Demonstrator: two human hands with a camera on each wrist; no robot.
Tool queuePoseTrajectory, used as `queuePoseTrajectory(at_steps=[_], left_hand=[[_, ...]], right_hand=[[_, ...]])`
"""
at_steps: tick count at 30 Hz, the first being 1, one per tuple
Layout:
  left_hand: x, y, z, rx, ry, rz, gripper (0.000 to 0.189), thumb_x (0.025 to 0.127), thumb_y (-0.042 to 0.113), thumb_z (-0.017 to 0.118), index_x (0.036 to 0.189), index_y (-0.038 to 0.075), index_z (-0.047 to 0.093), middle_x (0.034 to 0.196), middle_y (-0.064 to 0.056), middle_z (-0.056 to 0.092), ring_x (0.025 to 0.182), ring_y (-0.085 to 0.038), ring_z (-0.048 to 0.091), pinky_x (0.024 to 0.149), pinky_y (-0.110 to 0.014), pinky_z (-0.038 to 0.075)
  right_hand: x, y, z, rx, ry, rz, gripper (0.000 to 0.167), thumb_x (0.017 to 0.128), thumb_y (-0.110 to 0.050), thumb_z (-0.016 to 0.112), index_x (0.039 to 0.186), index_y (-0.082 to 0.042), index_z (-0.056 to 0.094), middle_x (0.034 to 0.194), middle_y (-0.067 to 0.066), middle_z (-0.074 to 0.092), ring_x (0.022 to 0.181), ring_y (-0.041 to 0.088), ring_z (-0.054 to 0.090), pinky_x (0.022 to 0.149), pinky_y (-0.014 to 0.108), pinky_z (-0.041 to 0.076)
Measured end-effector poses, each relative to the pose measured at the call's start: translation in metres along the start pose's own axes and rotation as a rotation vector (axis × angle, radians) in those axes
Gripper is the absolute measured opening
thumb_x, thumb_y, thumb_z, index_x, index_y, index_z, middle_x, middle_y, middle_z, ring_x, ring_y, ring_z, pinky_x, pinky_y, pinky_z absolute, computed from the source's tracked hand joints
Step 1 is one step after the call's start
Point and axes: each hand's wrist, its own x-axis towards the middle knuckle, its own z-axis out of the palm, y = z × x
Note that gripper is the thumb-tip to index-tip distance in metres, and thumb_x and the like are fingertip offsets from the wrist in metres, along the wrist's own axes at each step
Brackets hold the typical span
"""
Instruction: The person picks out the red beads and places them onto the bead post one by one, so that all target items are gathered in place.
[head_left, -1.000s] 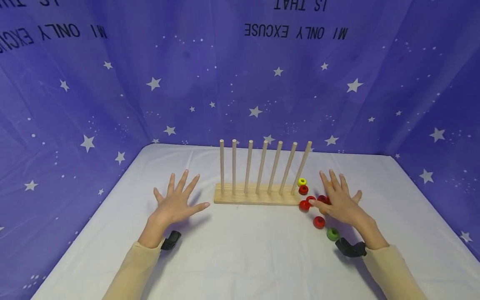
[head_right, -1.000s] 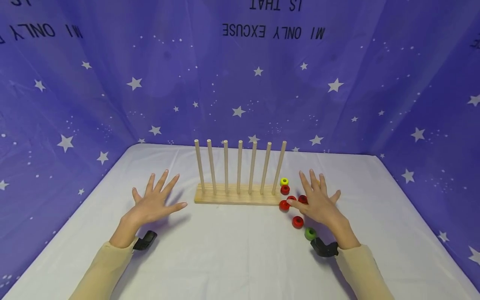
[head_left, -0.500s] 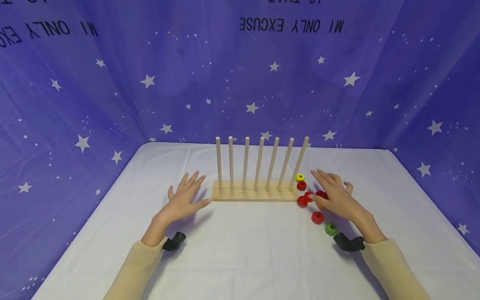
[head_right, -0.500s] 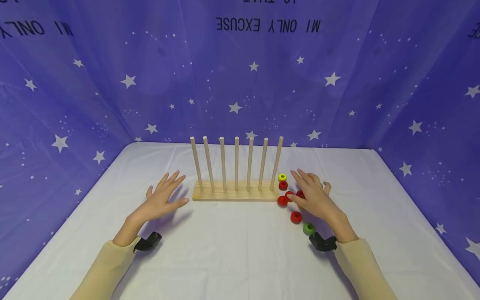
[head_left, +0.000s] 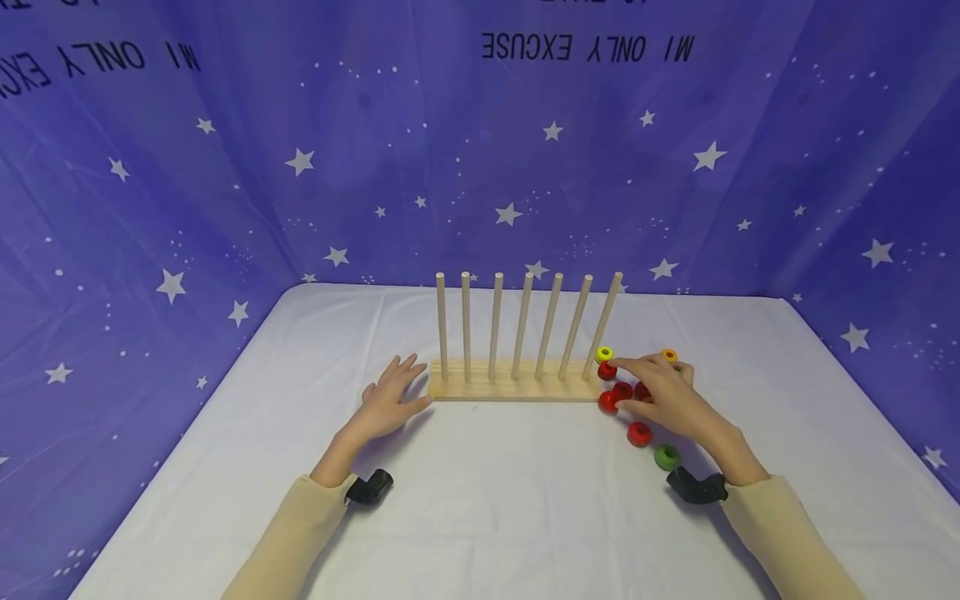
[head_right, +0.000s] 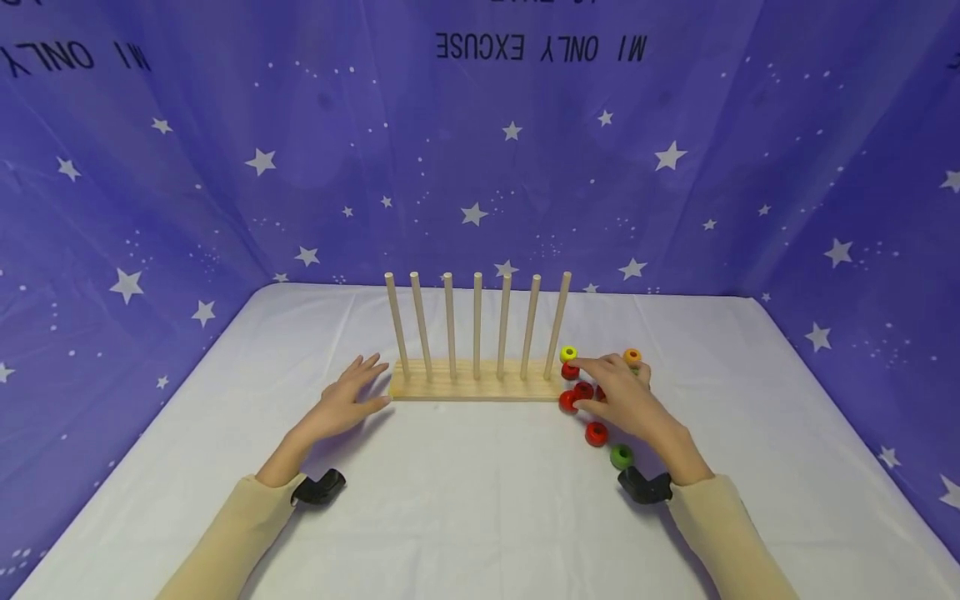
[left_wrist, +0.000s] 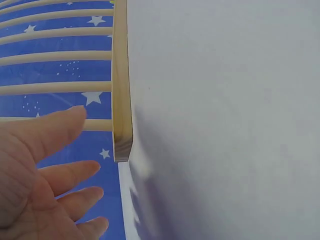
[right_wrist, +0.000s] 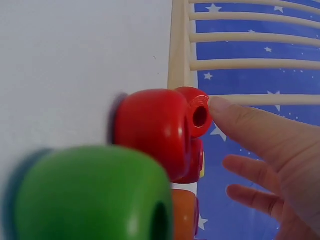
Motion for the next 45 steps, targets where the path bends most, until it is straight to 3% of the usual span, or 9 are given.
queuePoseTrajectory(at_steps=[7,16,23,30,45], left_hand=[[0.011,-0.001,0.0,0.03,-0.004,0.046,0.059,0.09,0.022,0.059,0.141,0.002,0.038,0.152,-0.022,0.028,0.143,-0.045,0.014,0.1,-0.076,0.019],[0.022,-0.004,0.003,-0.021,0.023,0.053,0.05,0.086,0.02,0.064,0.131,0.002,0.052,0.144,-0.019,0.043,0.138,-0.045,0.029,0.106,-0.069,0.019],[0.027,-0.008,0.006,-0.053,0.04,0.011,0.049,0.083,0.02,0.069,0.129,0.007,0.056,0.142,-0.014,0.049,0.139,-0.04,0.032,0.108,-0.068,0.018],[0.031,-0.013,0.009,-0.096,0.054,0.028,0.049,0.081,0.021,0.071,0.127,0.009,0.058,0.14,-0.012,0.051,0.139,-0.038,0.033,0.109,-0.067,0.016],[0.032,-0.021,0.012,-0.159,0.087,0.053,0.049,0.077,0.02,0.075,0.123,0.011,0.061,0.137,-0.012,0.054,0.138,-0.039,0.035,0.105,-0.067,0.016]], right_hand=[[0.001,-0.002,0.005,0.012,0.009,-0.042,0.046,0.074,-0.02,0.078,0.116,-0.012,0.063,0.111,0.009,0.068,0.108,0.028,0.049,0.081,0.05,0.023],[0.006,-0.006,0.014,0.004,0.021,-0.075,0.036,0.07,-0.018,0.081,0.103,-0.013,0.068,0.099,0.002,0.07,0.1,0.023,0.052,0.082,0.047,0.023],[0.007,-0.005,0.018,0.008,0.036,-0.097,0.033,0.069,-0.017,0.082,0.099,-0.015,0.068,0.098,0.001,0.07,0.097,0.022,0.053,0.086,0.053,0.022],[0.005,-0.003,0.02,-0.004,0.069,-0.101,0.031,0.068,-0.016,0.082,0.095,-0.015,0.068,0.091,0.0,0.07,0.092,0.02,0.053,0.085,0.052,0.021],[0.004,-0.001,0.023,-0.066,0.067,-0.129,0.027,0.072,-0.018,0.079,0.098,-0.016,0.071,0.094,0.0,0.072,0.093,0.021,0.057,0.08,0.045,0.025]])
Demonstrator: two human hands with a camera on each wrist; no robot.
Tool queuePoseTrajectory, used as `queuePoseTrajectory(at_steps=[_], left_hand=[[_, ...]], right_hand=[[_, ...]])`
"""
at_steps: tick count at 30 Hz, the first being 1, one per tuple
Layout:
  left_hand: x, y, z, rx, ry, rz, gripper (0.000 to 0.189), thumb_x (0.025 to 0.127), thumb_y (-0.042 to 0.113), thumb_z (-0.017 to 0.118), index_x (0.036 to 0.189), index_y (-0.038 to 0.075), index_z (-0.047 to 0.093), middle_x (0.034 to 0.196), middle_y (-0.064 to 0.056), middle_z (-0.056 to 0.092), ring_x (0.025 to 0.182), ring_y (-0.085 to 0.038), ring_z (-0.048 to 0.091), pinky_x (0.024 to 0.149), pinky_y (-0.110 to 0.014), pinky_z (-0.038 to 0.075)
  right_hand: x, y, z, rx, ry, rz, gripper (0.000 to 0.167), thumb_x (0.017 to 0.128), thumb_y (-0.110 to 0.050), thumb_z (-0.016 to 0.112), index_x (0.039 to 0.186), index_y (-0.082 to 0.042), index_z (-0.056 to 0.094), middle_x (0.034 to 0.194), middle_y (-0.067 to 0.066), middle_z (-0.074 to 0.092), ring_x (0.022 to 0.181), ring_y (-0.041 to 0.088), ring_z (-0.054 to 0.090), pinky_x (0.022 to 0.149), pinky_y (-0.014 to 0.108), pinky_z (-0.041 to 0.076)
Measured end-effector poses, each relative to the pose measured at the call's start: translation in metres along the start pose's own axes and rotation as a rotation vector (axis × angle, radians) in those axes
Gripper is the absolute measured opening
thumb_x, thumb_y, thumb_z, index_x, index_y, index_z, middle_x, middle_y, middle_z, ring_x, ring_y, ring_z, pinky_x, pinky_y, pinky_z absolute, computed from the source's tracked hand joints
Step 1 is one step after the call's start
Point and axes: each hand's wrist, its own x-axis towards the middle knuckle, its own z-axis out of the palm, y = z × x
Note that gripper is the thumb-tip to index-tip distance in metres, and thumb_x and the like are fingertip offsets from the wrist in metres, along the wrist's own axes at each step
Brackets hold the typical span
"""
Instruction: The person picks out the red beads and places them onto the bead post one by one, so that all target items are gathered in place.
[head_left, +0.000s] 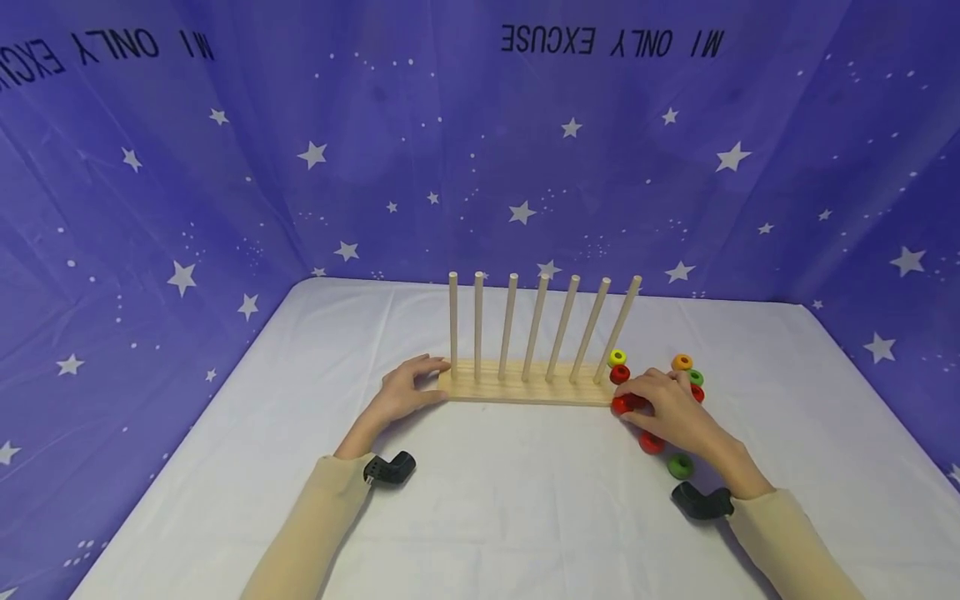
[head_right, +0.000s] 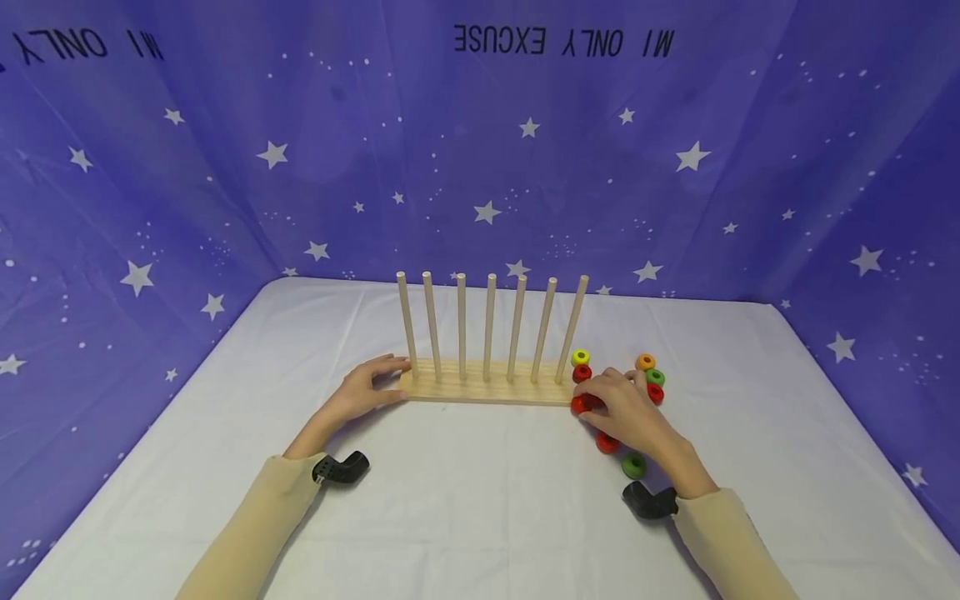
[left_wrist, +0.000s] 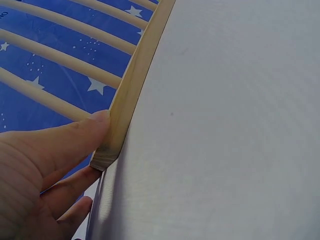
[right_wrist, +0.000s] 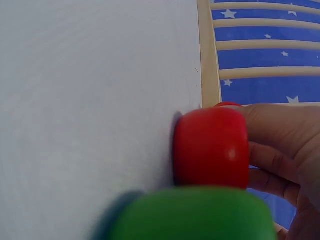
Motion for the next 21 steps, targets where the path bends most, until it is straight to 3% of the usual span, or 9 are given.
queuePoseTrajectory(at_steps=[11,17,21], left_hand=[[0.0015,-0.0003,0.0007,0.027,0.006,0.009,0.049,0.077,0.023,0.074,0.123,0.013,0.061,0.137,-0.012,0.054,0.137,-0.038,0.036,0.105,-0.066,0.018],[-0.0013,-0.0013,-0.0008,-0.01,0.011,-0.009,0.049,0.077,0.02,0.075,0.123,0.01,0.061,0.137,-0.012,0.055,0.138,-0.039,0.034,0.106,-0.066,0.014],[0.0007,-0.0017,-0.0003,-0.011,0.009,0.011,0.049,0.077,0.02,0.074,0.123,0.01,0.061,0.136,-0.013,0.055,0.137,-0.039,0.035,0.105,-0.066,0.014]], right_hand=[[-0.001,0.0001,-0.0022,-0.005,0.06,-0.04,0.027,0.072,-0.014,0.077,0.098,-0.013,0.073,0.092,0.0,0.073,0.089,0.019,0.057,0.078,0.04,0.025],[0.0,0.0005,0.0004,0.006,0.067,-0.064,0.027,0.074,-0.014,0.075,0.101,-0.013,0.072,0.093,0.001,0.073,0.091,0.02,0.057,0.079,0.04,0.028],[-0.0004,0.001,-0.0021,0.001,0.088,-0.075,0.028,0.073,-0.015,0.076,0.101,-0.012,0.072,0.092,0.001,0.073,0.09,0.02,0.057,0.078,0.039,0.03]])
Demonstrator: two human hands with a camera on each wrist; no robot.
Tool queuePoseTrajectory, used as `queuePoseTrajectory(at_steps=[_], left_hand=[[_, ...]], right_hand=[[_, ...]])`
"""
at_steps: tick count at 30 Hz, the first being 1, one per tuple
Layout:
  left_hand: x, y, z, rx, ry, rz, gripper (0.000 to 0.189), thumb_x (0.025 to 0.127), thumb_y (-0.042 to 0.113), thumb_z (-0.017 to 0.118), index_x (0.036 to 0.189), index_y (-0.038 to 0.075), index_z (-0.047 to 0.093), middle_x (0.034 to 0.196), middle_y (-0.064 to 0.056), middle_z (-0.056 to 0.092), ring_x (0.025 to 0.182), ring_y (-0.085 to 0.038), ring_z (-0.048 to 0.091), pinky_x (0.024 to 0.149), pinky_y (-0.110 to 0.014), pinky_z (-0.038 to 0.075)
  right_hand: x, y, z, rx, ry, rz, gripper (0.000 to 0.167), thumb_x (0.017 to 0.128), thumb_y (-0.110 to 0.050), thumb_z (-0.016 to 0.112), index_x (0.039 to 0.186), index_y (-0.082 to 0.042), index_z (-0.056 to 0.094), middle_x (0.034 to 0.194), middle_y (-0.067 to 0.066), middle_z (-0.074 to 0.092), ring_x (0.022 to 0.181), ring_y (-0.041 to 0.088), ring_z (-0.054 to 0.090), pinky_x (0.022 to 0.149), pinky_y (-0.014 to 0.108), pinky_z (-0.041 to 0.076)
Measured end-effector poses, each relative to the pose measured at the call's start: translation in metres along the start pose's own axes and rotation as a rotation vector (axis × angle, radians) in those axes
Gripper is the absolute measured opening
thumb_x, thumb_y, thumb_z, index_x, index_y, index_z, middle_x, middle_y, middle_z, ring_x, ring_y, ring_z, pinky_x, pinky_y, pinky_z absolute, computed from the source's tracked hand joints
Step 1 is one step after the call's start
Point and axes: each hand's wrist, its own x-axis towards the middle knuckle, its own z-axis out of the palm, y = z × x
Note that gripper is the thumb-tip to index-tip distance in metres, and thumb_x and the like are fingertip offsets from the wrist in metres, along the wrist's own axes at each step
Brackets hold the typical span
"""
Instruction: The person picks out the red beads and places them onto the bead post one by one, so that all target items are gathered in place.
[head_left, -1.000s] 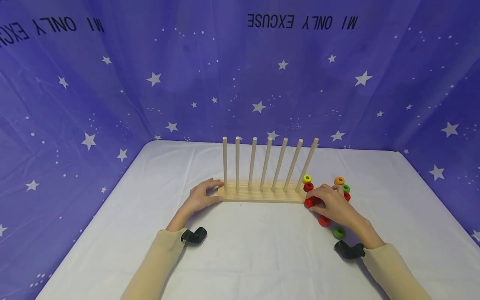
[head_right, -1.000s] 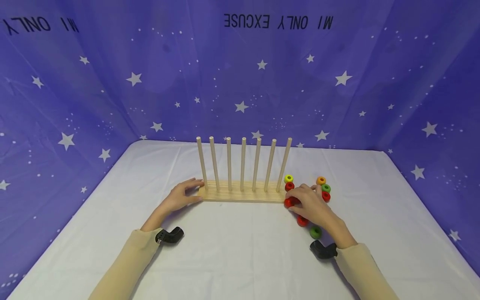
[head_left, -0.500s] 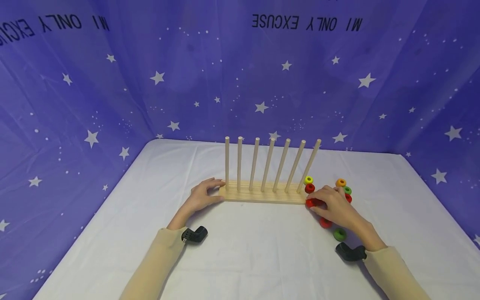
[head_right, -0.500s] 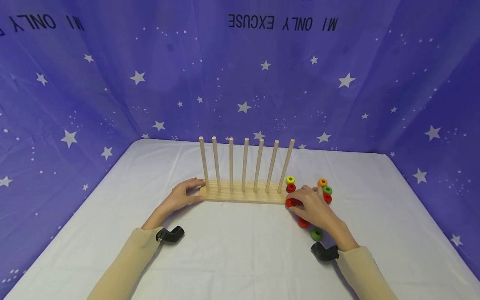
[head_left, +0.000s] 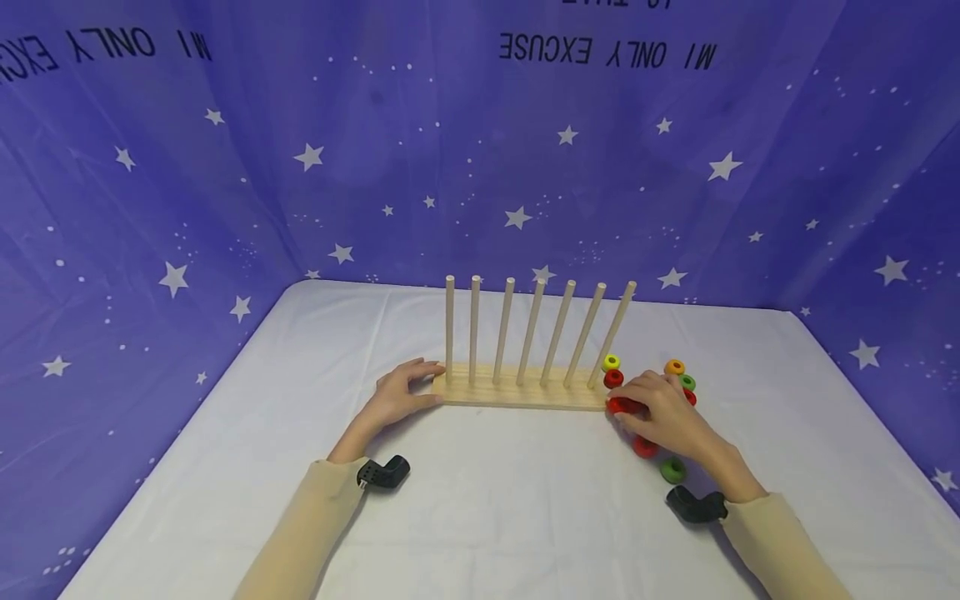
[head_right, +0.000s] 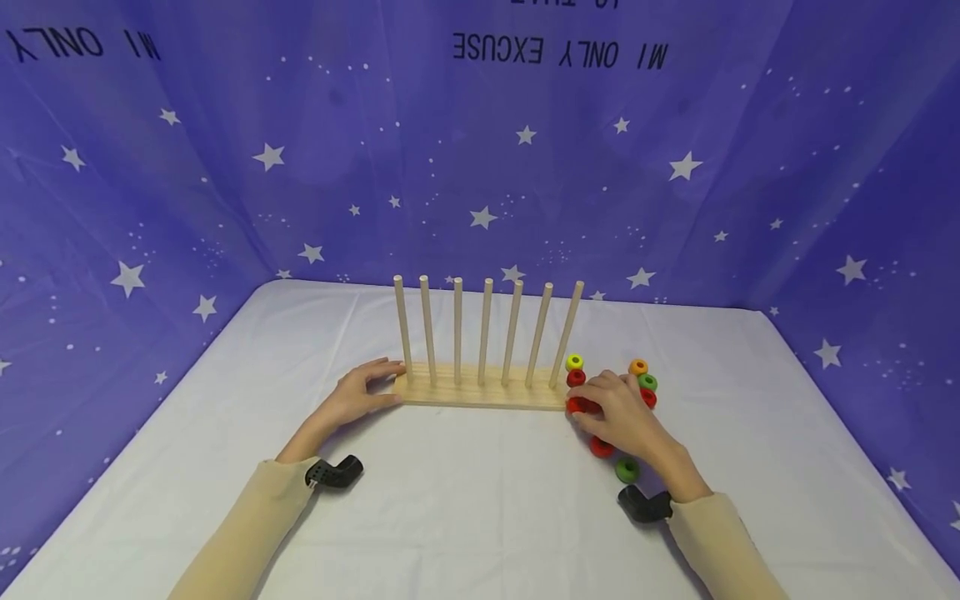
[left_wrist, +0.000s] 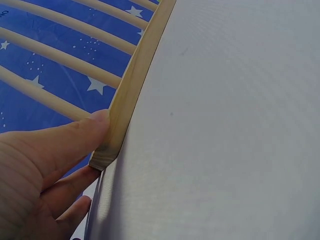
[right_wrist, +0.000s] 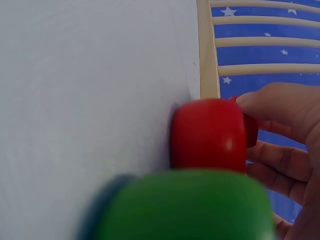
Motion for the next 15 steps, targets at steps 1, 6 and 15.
queuePoseTrajectory(at_steps=[1,6,15], left_hand=[[0.0006,-0.0002,0.0002,0.005,0.001,0.006,0.049,0.077,0.02,0.074,0.123,0.01,0.061,0.136,-0.013,0.055,0.137,-0.039,0.035,0.105,-0.066,0.015],[0.0024,-0.0004,0.0005,0.046,0.006,0.01,0.049,0.077,0.023,0.074,0.123,0.012,0.061,0.136,-0.011,0.056,0.137,-0.038,0.037,0.105,-0.065,0.019],[-0.0006,0.0007,0.0007,0.05,-0.007,-0.017,0.049,0.078,0.023,0.074,0.124,0.012,0.061,0.137,-0.012,0.055,0.137,-0.037,0.036,0.106,-0.064,0.019]], right_hand=[[-0.0001,0.0001,-0.0003,-0.003,0.008,-0.003,0.028,0.073,-0.015,0.076,0.1,-0.011,0.072,0.092,0.002,0.073,0.09,0.02,0.057,0.078,0.04,0.031],[0.0005,0.0007,-0.0021,-0.005,0.037,-0.009,0.028,0.074,-0.015,0.076,0.101,-0.009,0.073,0.09,0.003,0.072,0.09,0.02,0.057,0.08,0.04,0.032],[0.0008,0.0022,-0.0005,-0.017,0.141,-0.069,0.028,0.07,-0.015,0.079,0.097,-0.008,0.074,0.084,0.003,0.07,0.084,0.017,0.055,0.075,0.036,0.033]])
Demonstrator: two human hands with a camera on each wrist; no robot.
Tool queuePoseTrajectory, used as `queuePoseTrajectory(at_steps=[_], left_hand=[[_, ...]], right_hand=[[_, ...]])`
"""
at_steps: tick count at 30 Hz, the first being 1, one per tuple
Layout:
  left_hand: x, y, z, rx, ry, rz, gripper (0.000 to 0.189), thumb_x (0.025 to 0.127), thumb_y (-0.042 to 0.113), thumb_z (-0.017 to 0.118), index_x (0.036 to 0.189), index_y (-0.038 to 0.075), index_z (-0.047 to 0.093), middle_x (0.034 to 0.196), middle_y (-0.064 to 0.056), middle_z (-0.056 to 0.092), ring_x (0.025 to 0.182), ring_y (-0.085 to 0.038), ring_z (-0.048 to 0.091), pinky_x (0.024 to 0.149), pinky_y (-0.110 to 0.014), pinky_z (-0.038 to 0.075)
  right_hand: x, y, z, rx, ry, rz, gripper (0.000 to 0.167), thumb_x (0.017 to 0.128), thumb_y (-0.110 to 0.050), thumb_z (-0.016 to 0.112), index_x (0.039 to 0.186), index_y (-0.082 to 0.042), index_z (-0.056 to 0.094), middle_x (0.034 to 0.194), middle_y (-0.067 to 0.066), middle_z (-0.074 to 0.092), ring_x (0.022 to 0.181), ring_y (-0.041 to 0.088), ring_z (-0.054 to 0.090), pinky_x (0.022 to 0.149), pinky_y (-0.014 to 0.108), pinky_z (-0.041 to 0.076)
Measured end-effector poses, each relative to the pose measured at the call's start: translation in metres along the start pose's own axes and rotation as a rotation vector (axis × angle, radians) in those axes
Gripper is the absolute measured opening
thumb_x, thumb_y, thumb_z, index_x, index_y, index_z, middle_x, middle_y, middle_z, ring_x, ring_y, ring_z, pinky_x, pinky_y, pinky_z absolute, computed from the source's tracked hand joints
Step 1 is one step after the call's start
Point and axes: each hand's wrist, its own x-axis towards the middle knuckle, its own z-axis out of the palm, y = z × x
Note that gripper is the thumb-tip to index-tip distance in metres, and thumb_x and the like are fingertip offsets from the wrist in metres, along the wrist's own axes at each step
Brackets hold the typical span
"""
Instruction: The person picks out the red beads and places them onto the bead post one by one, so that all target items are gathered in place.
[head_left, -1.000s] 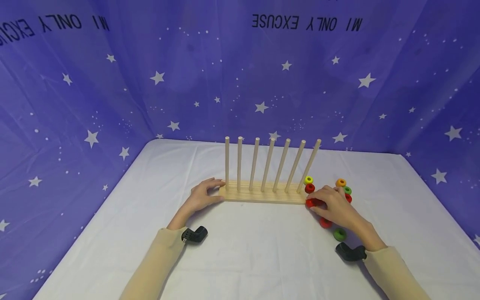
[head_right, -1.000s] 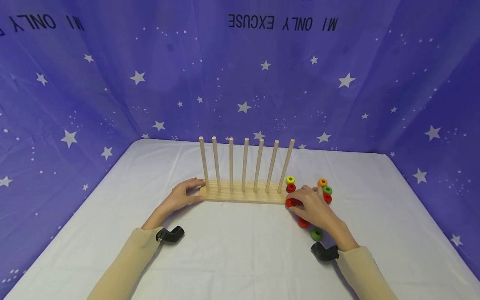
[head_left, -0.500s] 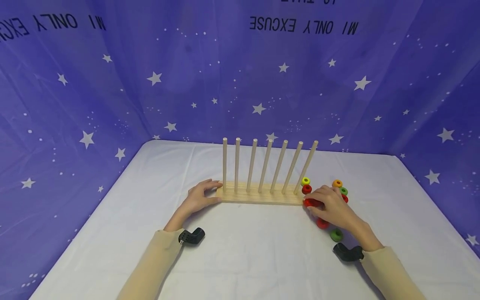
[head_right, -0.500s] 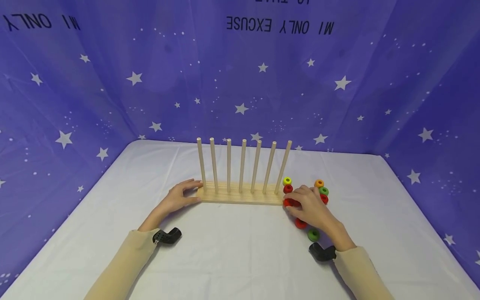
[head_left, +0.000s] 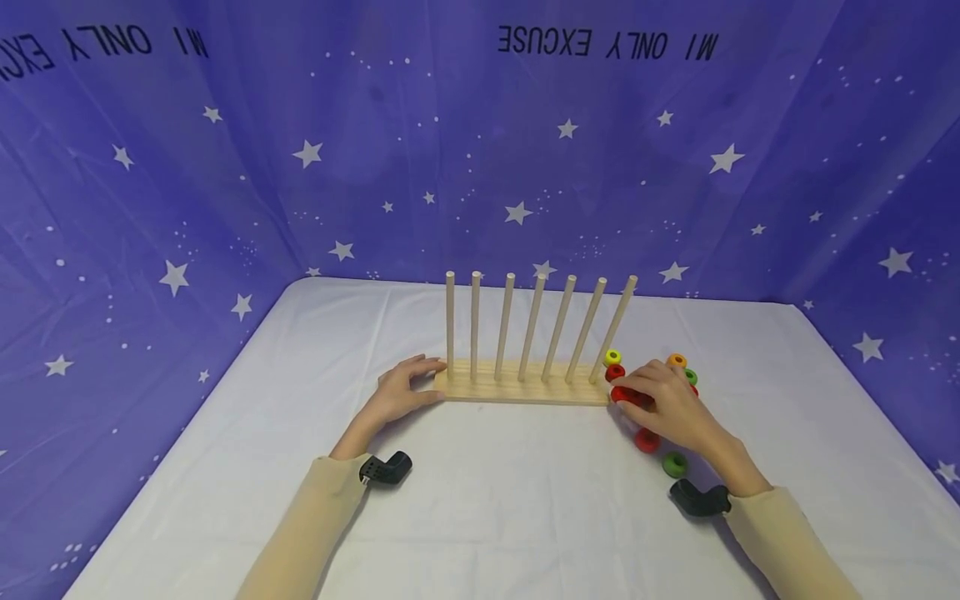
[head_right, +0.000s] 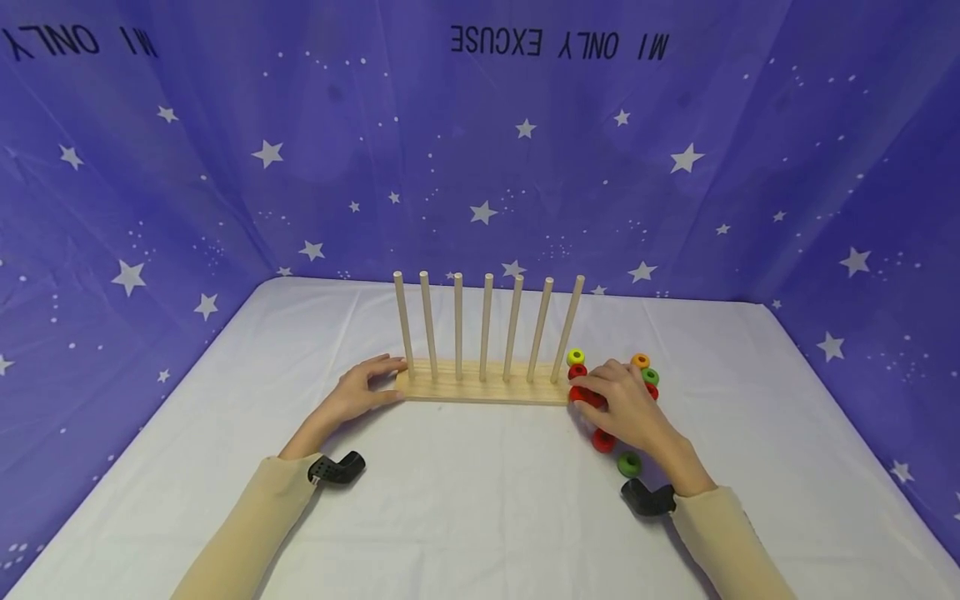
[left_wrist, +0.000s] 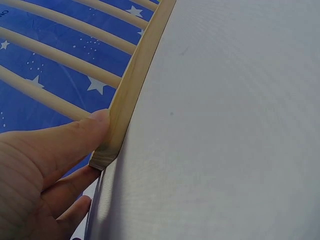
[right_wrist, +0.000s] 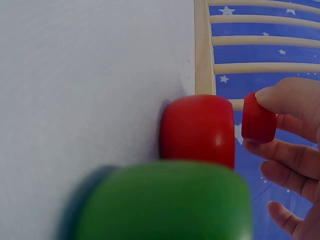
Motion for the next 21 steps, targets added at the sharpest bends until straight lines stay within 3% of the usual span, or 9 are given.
queuePoseTrajectory(at_steps=[11,21], left_hand=[[0.0,0.002,-0.001,-0.02,-0.01,-0.009,0.05,0.078,0.021,0.073,0.125,0.011,0.059,0.138,-0.011,0.053,0.139,-0.036,0.034,0.107,-0.064,0.016],[0.0,0.001,0.001,-0.021,-0.008,-0.021,0.05,0.078,0.022,0.074,0.125,0.013,0.06,0.138,-0.011,0.053,0.139,-0.036,0.034,0.107,-0.063,0.016]], right_hand=[[0.002,0.0,-0.006,-0.007,0.044,-0.032,0.032,0.067,-0.014,0.08,0.098,-0.011,0.073,0.085,0.003,0.069,0.081,0.013,0.051,0.071,0.033,0.039],[0.007,-0.002,-0.013,0.022,0.108,-0.08,0.036,0.06,-0.006,0.082,0.095,-0.008,0.072,0.082,0.005,0.069,0.08,0.015,0.049,0.073,0.032,0.032]])
